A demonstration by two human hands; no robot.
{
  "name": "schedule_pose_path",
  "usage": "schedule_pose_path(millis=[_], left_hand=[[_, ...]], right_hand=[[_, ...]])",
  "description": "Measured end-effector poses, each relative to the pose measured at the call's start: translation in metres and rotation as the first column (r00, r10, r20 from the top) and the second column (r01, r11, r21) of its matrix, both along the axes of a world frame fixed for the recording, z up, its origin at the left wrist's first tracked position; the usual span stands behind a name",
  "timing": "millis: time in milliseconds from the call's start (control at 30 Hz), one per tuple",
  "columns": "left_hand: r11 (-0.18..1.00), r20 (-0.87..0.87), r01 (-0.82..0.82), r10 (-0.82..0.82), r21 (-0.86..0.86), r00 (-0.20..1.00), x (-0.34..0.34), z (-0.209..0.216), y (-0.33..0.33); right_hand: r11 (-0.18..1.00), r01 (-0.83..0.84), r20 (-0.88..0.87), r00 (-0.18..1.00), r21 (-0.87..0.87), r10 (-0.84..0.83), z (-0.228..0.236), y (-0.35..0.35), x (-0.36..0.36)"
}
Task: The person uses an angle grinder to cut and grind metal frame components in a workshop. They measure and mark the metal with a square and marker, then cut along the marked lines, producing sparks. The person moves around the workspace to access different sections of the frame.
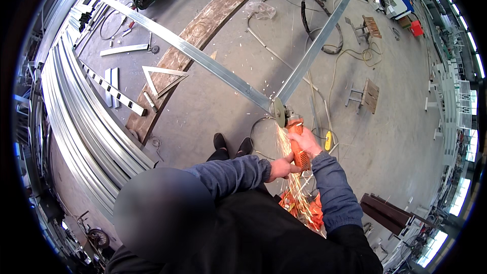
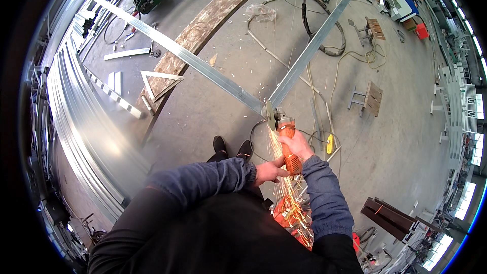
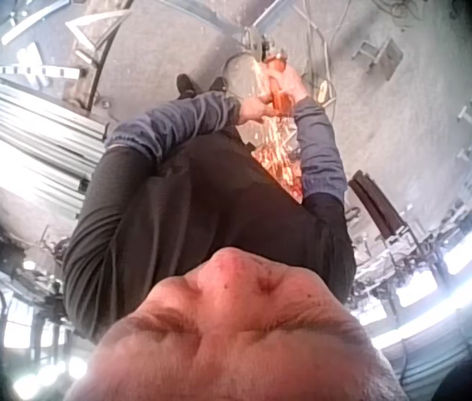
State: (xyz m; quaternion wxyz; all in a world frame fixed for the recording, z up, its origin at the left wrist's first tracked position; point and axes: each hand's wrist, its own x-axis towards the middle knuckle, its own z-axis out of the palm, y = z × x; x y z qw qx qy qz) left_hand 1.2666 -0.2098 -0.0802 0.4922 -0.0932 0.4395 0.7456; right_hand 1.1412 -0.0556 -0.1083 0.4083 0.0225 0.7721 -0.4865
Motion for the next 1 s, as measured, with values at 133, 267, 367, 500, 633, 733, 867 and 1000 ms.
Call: schedule_pose_path(millis=[133, 267, 367, 500, 633, 733, 867, 1000], left_hand=[[1.000, 0.012, -0.010, 0.010, 0.005, 1.000, 0.002, -0.009, 0.000], [1.000, 0.008, 0.011, -0.011, 0.011, 1.000, 0.003, -0.012, 0.003], [1.000, 0.020, 0.001, -0.001, 0.007, 1.000, 0.002, -0.013, 0.005], [1.000, 0.022, 0.006, -0.006, -0.011, 1.000, 0.002, -0.013, 0.004], [1.000, 0.021, -0.011, 0.011, 0.012, 1.000, 0.004, -0.018, 0.006], [1.000, 0.003, 0.006, -0.006, 0.012, 1.000, 0.004, -0.018, 0.005], [0.999, 0.014, -0.012, 0.013, -0.034, 1.000, 0.003, -0.006, 0.001], [1.000, 0.012, -0.017, 0.017, 0.007, 1.000, 0.003, -0.009, 0.000]], right_hand=[[1.000, -0.014, -0.021, 1.000, 0.000, 0.014, 0.011, -0.011, 0.000], [1.000, -0.017, 0.023, 1.000, -0.005, 0.017, 0.001, -0.003, -0.001], [0.999, 0.019, 0.005, 1.000, -0.032, -0.019, -0.006, 0.000, 0.000], [0.999, -0.001, -0.012, 1.000, 0.036, 0.002, -0.004, -0.004, -0.001], [0.999, 0.049, 0.033, 0.998, -0.016, -0.049, 0.000, -0.006, 0.001], [0.998, 0.058, 0.044, 0.997, -0.026, -0.057, -0.006, -0.001, 0.001], [0.999, 0.029, 0.026, 0.999, -0.040, -0.028, 0.000, -0.007, 0.000], [0.999, 0.027, 0.018, 0.999, -0.047, -0.026, 0.008, -0.011, 0.000]])
